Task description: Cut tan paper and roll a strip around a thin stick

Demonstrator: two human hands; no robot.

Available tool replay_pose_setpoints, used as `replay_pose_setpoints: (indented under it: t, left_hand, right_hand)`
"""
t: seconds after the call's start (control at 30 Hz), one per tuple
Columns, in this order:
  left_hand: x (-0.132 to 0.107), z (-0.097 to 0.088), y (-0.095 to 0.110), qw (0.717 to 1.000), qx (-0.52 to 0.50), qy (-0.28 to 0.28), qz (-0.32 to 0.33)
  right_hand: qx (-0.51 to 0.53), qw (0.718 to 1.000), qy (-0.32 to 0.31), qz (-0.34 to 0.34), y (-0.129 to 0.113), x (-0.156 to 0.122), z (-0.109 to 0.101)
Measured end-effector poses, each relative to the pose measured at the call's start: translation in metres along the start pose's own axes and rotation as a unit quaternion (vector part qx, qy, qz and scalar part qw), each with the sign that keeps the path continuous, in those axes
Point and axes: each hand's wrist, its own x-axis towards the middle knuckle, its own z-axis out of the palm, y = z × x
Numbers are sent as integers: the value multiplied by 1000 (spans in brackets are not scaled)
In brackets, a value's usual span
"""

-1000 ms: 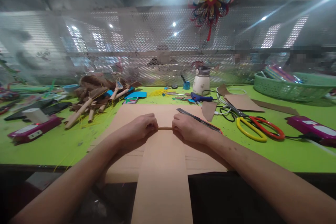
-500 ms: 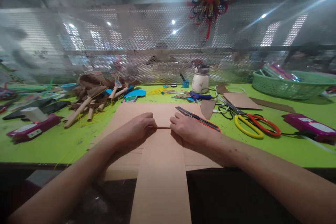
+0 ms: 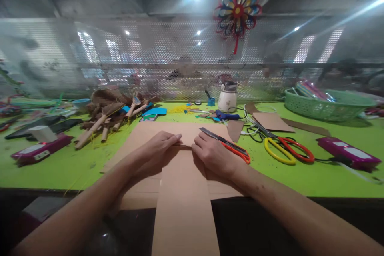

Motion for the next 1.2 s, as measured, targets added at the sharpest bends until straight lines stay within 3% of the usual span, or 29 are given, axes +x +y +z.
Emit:
replay_pose_setpoints:
  t: [0.1, 0.27, 0.43, 0.53, 0.63, 0.8, 1.03, 1.2]
  left_hand:
    - [-3, -6, 6, 998, -4, -33, -48]
    - [-8, -10, 1, 992, -56, -106, -29]
    - [-8, -9, -4, 991, -44, -119, -33]
    - [-9, -8, -2, 993, -41, -106, -31]
    - [-8, -6, 1, 995, -30, -89, -32]
    - [-8, 0, 3, 997, -8, -74, -14]
    - [-13, 3, 6, 998, 18, -64, 0]
    - [-15, -7, -1, 993, 0, -112, -20]
  right_hand:
    - [-13, 1000, 19, -9, -4, 3, -3]
    - [9, 999, 31, -5, -8, 6, -5]
    - [133, 987, 70, 58, -11, 7, -6]
    - [246, 955, 78, 148, -10, 6, -10]
    - [336, 914, 30, 225, -8, 8, -12]
    - [423, 862, -31, 278, -4, 11, -7]
    - [494, 804, -35, 330, -3, 3, -2]
    - [576, 721, -14, 384, -4, -2, 4]
